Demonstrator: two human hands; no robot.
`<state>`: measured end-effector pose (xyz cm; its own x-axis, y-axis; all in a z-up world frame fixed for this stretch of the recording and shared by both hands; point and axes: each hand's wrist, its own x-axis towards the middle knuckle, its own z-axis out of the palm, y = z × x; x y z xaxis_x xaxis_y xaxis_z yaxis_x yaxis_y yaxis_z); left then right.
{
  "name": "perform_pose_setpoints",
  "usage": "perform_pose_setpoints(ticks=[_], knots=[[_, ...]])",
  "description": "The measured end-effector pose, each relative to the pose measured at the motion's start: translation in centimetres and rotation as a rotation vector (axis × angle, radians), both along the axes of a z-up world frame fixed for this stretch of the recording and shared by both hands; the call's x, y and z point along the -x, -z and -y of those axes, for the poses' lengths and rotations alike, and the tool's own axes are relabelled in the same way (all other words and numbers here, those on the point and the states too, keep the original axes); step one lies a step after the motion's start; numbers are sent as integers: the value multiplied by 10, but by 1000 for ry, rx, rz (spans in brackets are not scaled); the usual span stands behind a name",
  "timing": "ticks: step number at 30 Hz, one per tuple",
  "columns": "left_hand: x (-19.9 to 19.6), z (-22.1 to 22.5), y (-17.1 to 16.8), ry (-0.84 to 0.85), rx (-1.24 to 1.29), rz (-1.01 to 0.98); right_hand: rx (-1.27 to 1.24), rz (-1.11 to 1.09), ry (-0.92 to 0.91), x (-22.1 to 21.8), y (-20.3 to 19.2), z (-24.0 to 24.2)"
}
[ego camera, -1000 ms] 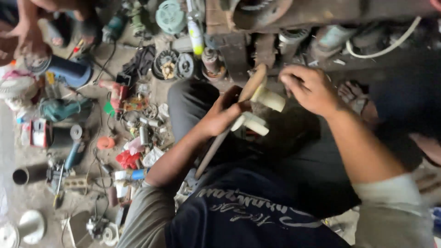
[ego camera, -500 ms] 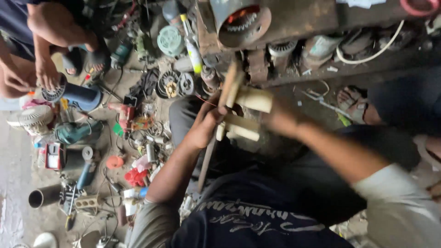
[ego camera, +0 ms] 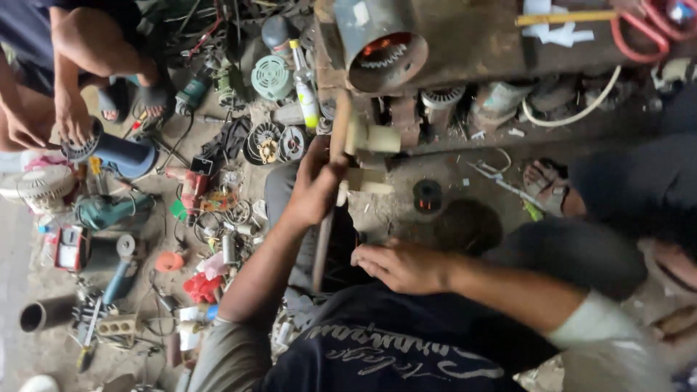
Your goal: Repairing an electric motor by assembling the stator and coils using a hammer and wooden block to seat components.
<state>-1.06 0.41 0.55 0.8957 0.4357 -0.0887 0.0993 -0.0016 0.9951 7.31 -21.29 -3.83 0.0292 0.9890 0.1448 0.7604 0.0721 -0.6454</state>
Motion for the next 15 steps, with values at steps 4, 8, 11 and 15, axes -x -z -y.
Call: perform_pose_setpoints(ticks=[4,8,11,15], knots=[[6,6,4,121,-58,5,-199,-89,247,-72,-51,1],[19,-7,42,92,138,-146,641,174,290,-46,-37,-23],[3,3,-11,112,-20,106,-200,-337,100,15,-25,-6],[24,12,11,128,-25,110,-327,-319,413,-69,-9,0]])
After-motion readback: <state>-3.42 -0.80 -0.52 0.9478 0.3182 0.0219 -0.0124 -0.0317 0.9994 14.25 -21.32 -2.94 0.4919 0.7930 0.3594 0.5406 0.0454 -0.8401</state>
